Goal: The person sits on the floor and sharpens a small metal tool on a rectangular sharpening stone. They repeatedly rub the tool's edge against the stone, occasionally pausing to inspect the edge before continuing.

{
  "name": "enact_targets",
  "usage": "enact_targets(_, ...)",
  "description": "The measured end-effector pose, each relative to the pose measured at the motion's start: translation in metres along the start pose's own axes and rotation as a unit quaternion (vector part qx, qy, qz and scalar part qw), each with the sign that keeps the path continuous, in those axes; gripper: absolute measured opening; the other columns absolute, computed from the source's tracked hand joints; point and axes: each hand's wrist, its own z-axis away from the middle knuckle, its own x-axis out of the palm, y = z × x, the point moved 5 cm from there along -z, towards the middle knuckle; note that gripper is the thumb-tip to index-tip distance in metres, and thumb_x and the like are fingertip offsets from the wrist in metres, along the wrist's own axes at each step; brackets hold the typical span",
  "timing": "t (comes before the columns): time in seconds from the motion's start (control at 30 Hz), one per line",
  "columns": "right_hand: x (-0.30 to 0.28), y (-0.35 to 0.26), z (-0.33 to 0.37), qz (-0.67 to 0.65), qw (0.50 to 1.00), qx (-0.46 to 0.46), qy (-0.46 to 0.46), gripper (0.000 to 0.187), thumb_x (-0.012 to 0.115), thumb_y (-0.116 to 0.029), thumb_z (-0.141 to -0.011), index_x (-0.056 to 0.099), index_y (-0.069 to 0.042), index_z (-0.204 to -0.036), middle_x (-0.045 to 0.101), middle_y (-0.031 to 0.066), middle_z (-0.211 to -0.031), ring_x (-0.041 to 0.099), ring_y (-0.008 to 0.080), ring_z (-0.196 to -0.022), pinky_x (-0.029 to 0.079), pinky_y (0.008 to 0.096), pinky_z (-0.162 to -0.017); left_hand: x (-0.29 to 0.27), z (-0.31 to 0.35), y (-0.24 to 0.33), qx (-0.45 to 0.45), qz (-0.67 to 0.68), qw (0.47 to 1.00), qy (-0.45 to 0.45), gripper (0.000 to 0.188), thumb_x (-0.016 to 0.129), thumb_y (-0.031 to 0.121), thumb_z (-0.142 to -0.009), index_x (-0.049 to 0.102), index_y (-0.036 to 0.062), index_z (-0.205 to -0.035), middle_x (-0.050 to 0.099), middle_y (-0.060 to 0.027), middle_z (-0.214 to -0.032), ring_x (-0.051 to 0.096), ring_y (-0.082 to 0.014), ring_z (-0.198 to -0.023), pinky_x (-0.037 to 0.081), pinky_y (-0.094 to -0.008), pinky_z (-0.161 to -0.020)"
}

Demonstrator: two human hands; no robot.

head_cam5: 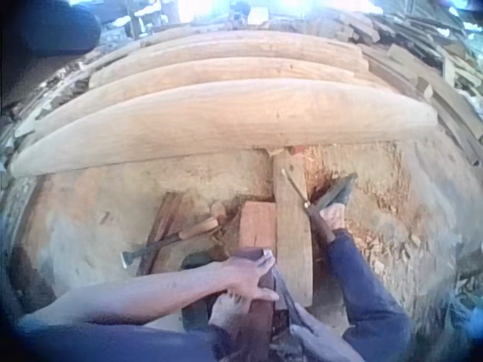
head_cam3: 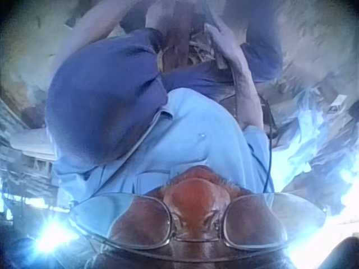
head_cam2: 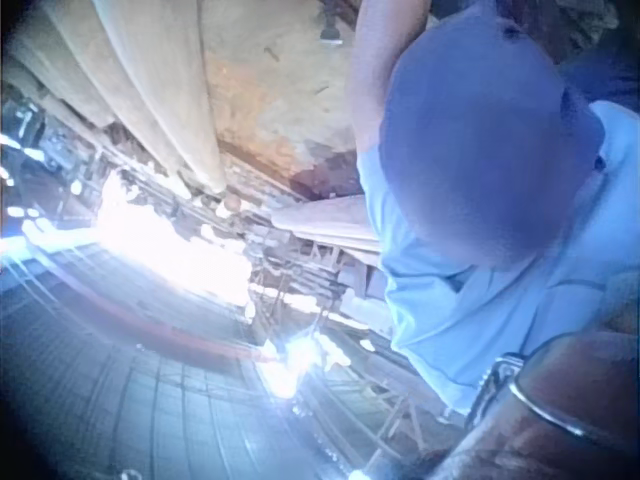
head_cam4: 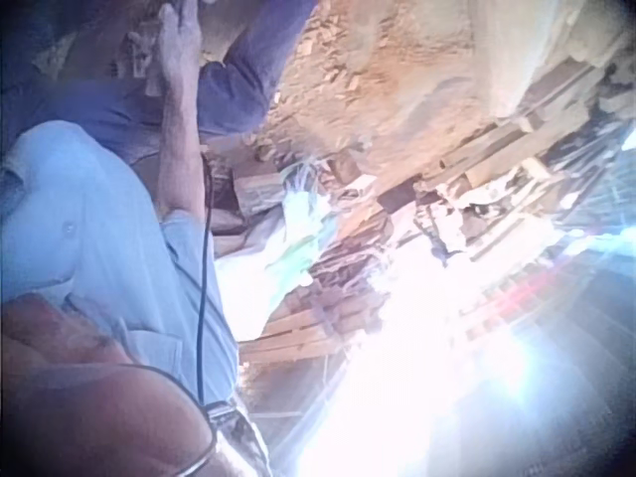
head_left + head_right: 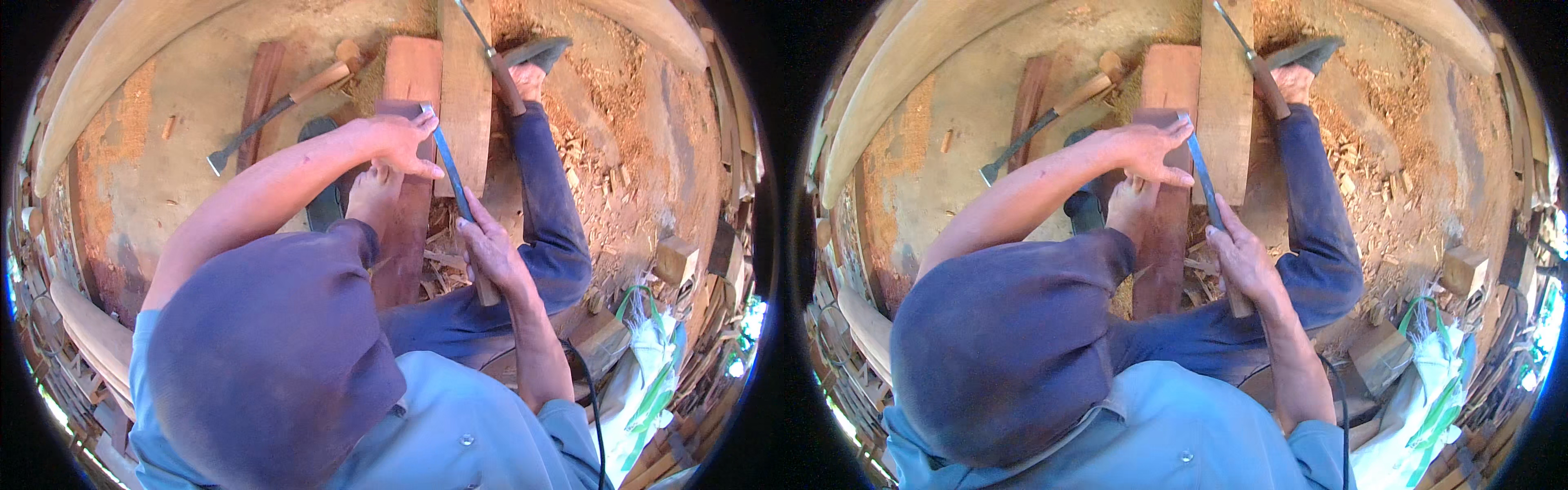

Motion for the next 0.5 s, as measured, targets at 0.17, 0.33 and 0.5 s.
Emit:
enact_targets(0.17, 0.014, 0.035, 0.055, 0.021, 0.998, 0.037, -0.046, 0.064, 0.051, -0.026, -0.099, 0.027, -0.018, -0.158, 0.055, 0.0044, -0.069, 0.054, 0.0137, -0.056, 0.051, 0.0322, -0.053, 0.053, 0.037, 0.027, 0.016, -0.081, 0.993, -0.088, 0.122, 0.054, 0.08, -0.08, 0.011, -0.0052, -0.155, 0.019, -0.0279, -0.16, 0.037, -0.042, -0.141, 0.035, -0.0445, -0.115)
enact_targets(0.33, 0.007, -0.001, 0.022, 0.021, 0.997, 0.072, -0.032, 0.063, 0.05, -0.025, -0.1, 0.028, -0.017, -0.158, 0.053, 0.0022, -0.069, 0.053, 0.0118, -0.062, 0.049, 0.028, -0.056, 0.031, 0.013, 0.005, 0.021, -0.016, 1.0, -0.011, 0.12, 0.058, 0.077, -0.08, 0.011, -0.0042, -0.155, 0.017, -0.0262, -0.161, 0.043, -0.0392, -0.137, 0.037, -0.0446, -0.114)
enact_targets(0.5, 0.001, -0.004, 0.021, 0.02, 0.999, 0.021, -0.02, 0.062, 0.05, -0.024, -0.099, 0.029, -0.016, -0.158, 0.055, 0.0028, -0.073, 0.055, 0.0127, -0.061, 0.05, 0.0289, -0.055, 0.031, 0.003, 0.001, 0.02, -0.006, 0.999, -0.025, 0.119, 0.056, 0.079, -0.079, 0.015, -0.0034, -0.155, 0.019, -0.0236, -0.162, 0.044, -0.0336, -0.138, 0.036, -0.0454, -0.113)
